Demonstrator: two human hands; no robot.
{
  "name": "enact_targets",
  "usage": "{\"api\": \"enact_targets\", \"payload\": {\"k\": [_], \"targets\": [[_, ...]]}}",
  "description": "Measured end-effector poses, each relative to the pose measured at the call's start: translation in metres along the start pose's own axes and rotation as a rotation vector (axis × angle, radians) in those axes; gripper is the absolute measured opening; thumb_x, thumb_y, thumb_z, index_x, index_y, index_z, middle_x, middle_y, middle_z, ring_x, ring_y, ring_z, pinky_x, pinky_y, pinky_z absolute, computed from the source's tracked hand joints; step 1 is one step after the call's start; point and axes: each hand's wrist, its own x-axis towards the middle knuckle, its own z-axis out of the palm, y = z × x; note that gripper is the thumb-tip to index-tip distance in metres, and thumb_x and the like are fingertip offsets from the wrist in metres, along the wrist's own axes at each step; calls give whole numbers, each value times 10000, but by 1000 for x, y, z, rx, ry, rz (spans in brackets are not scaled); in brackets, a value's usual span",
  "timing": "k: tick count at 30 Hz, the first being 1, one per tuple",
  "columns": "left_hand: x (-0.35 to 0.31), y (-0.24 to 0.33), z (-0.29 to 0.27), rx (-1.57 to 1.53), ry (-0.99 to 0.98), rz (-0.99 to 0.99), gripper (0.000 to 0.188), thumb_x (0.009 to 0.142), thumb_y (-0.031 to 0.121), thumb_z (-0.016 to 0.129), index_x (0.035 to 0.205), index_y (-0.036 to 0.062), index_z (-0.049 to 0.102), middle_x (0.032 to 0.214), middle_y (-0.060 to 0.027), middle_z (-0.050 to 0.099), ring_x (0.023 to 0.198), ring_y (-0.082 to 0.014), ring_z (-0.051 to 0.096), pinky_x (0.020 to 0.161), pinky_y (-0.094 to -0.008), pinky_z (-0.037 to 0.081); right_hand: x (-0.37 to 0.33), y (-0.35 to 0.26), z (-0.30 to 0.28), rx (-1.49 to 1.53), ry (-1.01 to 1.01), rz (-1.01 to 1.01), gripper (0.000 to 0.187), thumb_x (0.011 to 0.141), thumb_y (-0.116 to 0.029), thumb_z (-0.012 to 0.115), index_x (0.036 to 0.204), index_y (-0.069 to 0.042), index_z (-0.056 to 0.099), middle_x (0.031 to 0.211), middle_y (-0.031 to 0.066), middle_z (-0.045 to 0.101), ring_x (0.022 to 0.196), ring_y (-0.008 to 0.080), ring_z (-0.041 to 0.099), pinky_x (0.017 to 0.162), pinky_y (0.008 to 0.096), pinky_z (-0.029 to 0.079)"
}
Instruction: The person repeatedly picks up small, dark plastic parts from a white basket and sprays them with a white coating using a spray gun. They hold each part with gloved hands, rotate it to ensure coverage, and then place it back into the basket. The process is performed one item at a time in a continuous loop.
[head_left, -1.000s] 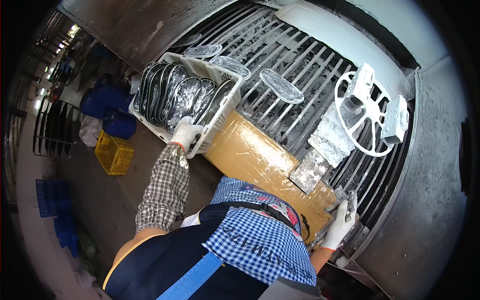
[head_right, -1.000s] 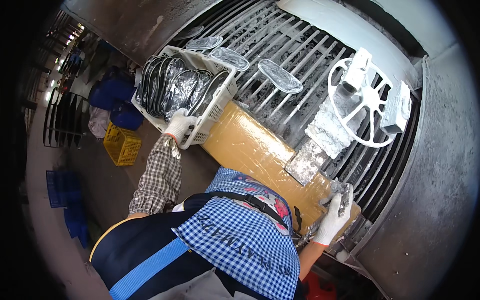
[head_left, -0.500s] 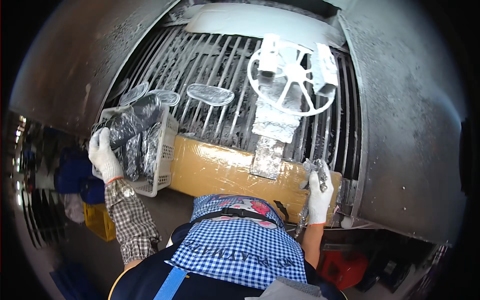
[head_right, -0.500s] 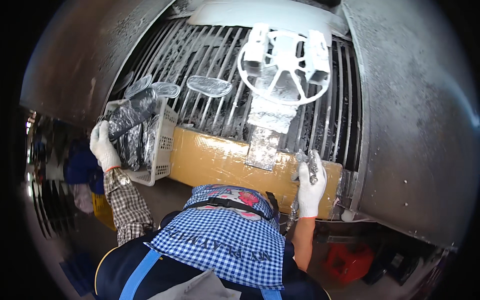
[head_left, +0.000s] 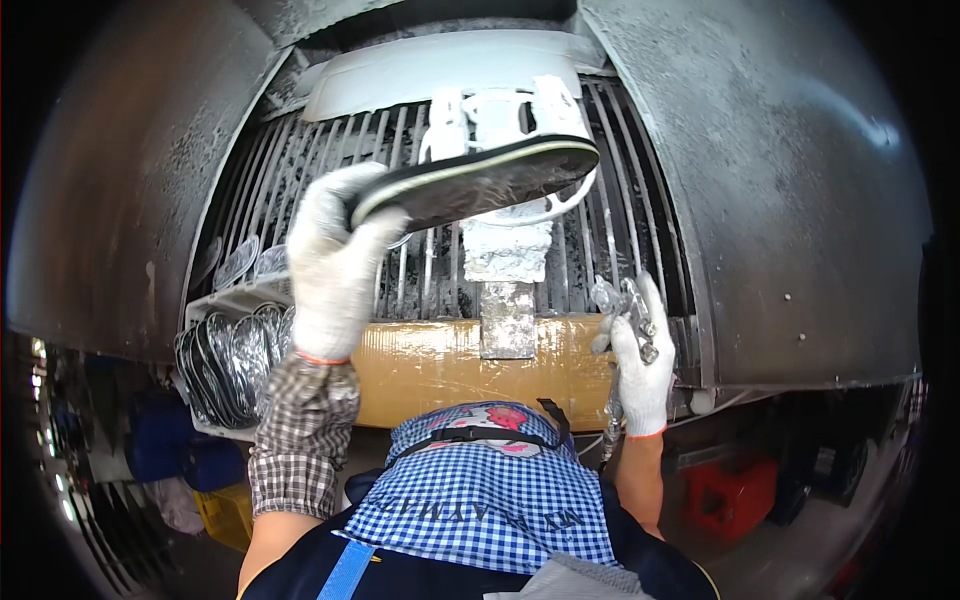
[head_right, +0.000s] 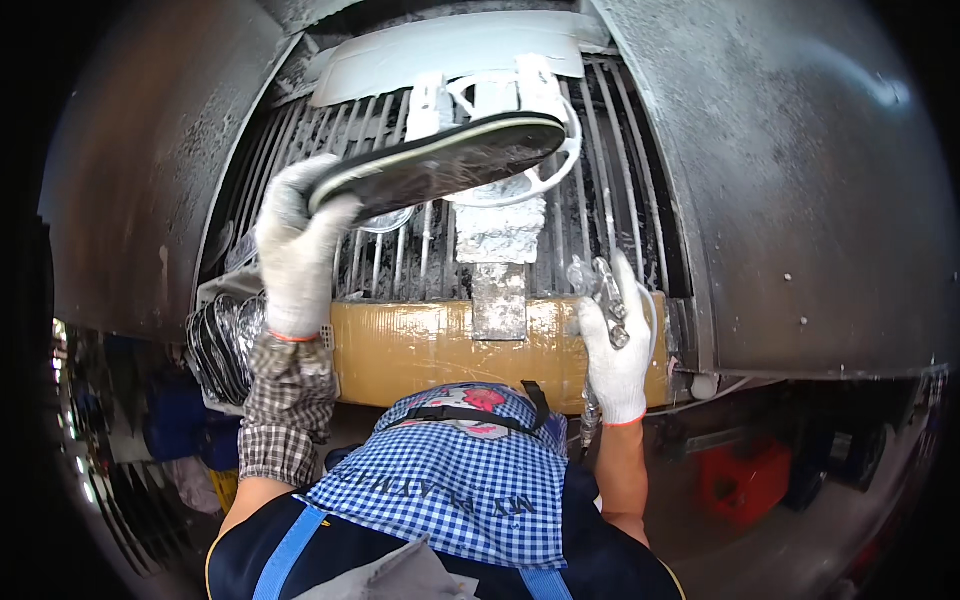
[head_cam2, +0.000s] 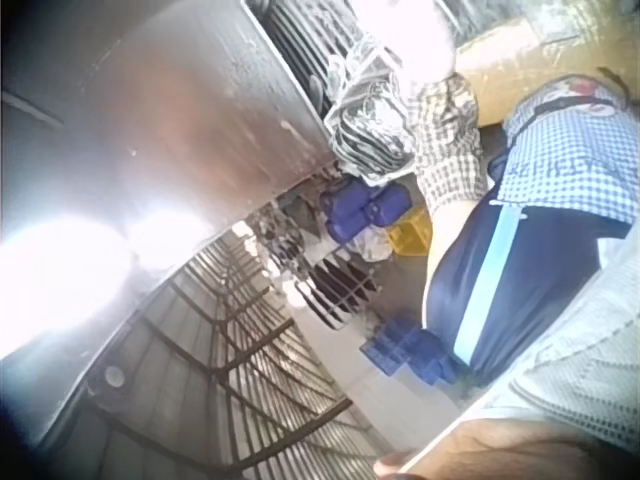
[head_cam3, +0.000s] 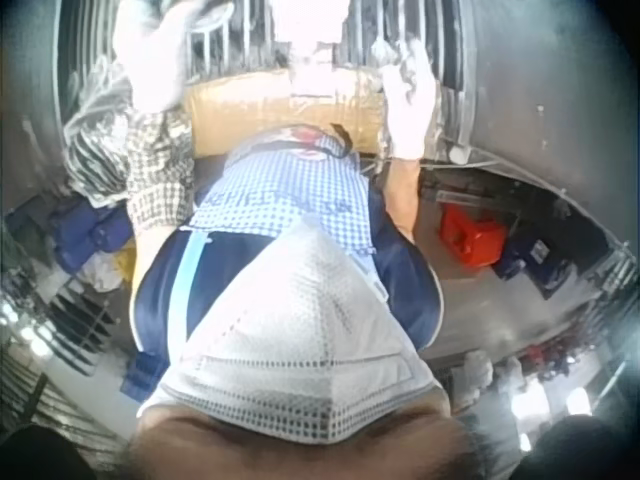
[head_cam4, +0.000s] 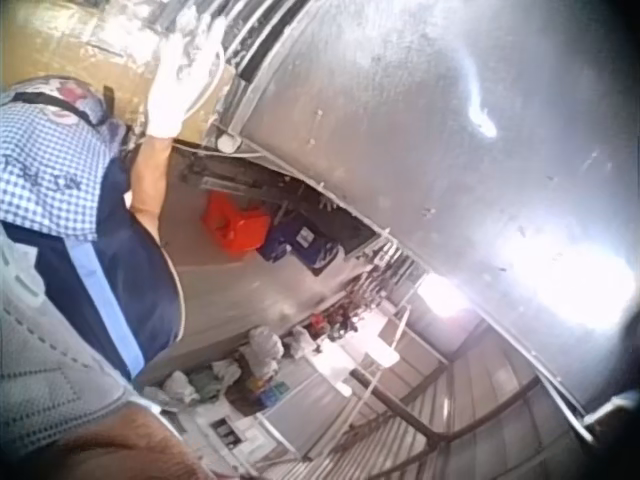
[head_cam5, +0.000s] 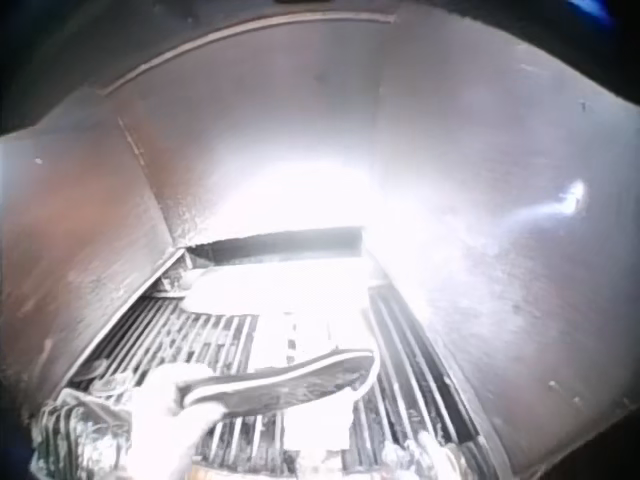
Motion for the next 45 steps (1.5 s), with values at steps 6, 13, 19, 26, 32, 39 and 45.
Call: {"api": "enact_targets", "payload": {"k": [6, 13, 19, 26, 32, 39, 45], "targets": [[-10, -25, 46, 220, -233, 412, 387, 912, -104, 757, 1288, -30, 705, 1258, -179, 755, 1146, -241, 740, 1000, -355, 581, 5, -38, 15, -61, -123, -112, 702, 1010, -133, 715, 1612, 61, 409, 1583, 256, 544, 1411, 239, 571, 1161, 339, 454], [-11, -14, 65, 322, -362, 657, 432, 831, -150, 759, 1243, -27, 731, 1218, -208, 767, 1162, -363, 747, 1025, -413, 577, 9, -49, 44, -104, -265, -313, 732, 990, -138, 720, 1645, -45, 406, 1400, 284, 666, 1288, 372, 686, 1068, 405, 537], [-17, -8, 65, 303, -353, 638, 428, 818, -158, 761, 1228, -36, 736, 1233, -201, 766, 1199, -372, 732, 1060, -439, 565, 15, -40, 47, -138, -244, -255, 752, 986, -134, 717, 1662, -87, 390, 1362, 307, 670, 1257, 397, 696, 1046, 417, 539], [-21, -12, 59, 242, -352, 626, 428, 852, -140, 765, 1266, -42, 723, 1252, -193, 765, 1199, -336, 736, 1052, -417, 572, 28, -26, 28, -222, -144, -136, 789, 998, -157, 701, 1697, -154, 334, 1228, 239, 741, 1044, 329, 766, 922, 405, 579], [-11, -16, 60, 170, -222, 504, 395, 878, -90, 744, 1266, -23, 712, 1209, -182, 757, 1146, -251, 737, 987, -365, 604, 39, 13, 8, -140, 41, -153, 764, 1030, -257, 709, 1673, -43, 355, 1300, 156, 719, 1069, 198, 703, 954, 336, 563], [72, 8, 42, -499, -26, -269, 566, 1062, 93, 627, 1562, -64, 415, 1426, -235, 606, 1139, -251, 716, 818, -338, 682, 25, 14, -13, -81, 51, 44, 693, 1040, -171, 693, 1628, 42, 396, 1589, 209, 546, 1428, 251, 554, 1195, 350, 415], [155, -40, 30, -593, -66, -352, 452, 1052, 52, 641, 1475, -61, 531, 1410, -190, 624, 1179, -221, 689, 925, -358, 660, 19, 32, -15, -113, 32, 16, 680, 1045, -137, 664, 1635, 42, 378, 1350, 157, 658, 986, 148, 581, 868, 291, 479]]}}
